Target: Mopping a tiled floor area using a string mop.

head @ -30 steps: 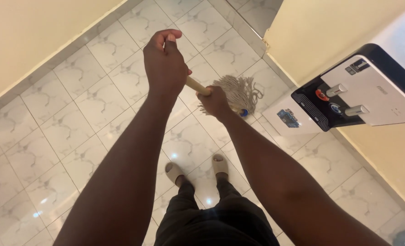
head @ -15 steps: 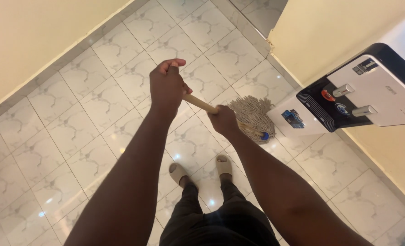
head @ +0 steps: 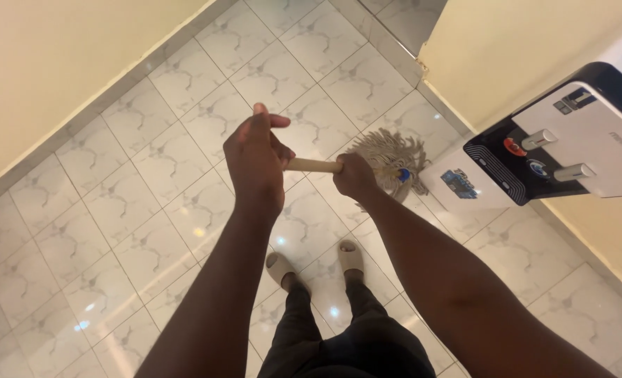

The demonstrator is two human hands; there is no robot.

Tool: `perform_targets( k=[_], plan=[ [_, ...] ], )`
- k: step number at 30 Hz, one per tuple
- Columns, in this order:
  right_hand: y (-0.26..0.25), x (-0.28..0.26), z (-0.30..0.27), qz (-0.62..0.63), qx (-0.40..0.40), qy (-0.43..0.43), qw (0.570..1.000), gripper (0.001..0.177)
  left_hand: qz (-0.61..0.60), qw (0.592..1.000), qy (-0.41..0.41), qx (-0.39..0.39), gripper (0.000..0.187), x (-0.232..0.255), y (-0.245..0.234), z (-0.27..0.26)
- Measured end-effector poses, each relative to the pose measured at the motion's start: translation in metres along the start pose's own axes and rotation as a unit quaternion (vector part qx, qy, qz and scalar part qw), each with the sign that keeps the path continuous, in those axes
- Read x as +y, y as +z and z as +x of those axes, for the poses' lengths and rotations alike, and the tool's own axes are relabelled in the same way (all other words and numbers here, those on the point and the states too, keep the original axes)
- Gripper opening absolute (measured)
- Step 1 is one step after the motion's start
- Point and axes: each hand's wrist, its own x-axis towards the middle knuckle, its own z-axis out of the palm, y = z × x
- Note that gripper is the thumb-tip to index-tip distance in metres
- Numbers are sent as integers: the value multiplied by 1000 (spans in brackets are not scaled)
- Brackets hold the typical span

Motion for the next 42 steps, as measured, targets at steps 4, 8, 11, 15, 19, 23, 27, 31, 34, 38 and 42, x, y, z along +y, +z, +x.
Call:
perform_targets(
  k=[4, 8, 11, 15, 19, 23, 27, 31, 34, 38, 42],
  plan=[
    [-16, -2, -15, 64, -117, 82, 988, 12, 113, 993, 23, 30, 47, -3, 12, 0],
    [-11, 14, -30, 97, -66, 59, 991, 18, 155, 988, -3, 23, 47, 3, 26, 9],
    [1, 30, -44, 90, -34, 37, 995, 22, 153, 988, -21, 4, 45, 0, 29, 15],
    [-9, 33, -61, 68, -36, 50, 996, 31, 128, 990, -53, -5, 45, -16, 30, 23],
    [-18, 34, -81, 79, -41, 74, 993, 32, 172, 981, -85, -3, 45, -27, 34, 17],
    [-25, 41, -94, 65, -91, 112, 987, 29, 147, 984, -96, -13, 44, -48, 32, 19],
    [-40, 40, -105, 64, -178, 190, 963, 32, 157, 979, -126, -26, 43, -62, 35, 22],
    [-54, 44, -101, 35, -274, 256, 926, 35, 138, 980, -144, -13, 41, -80, 32, 35],
    [-73, 33, -72, 0, -339, 249, 907, 39, 35, 991, -110, 73, 29, -73, 29, 73],
    [-115, -33, -46, -47, -357, 278, 891, 40, -31, 991, -128, 30, 36, -38, 17, 88],
    [-112, -36, -43, -44, -278, 290, 914, 34, -64, 989, -119, -53, 28, -34, 24, 78]
  ],
)
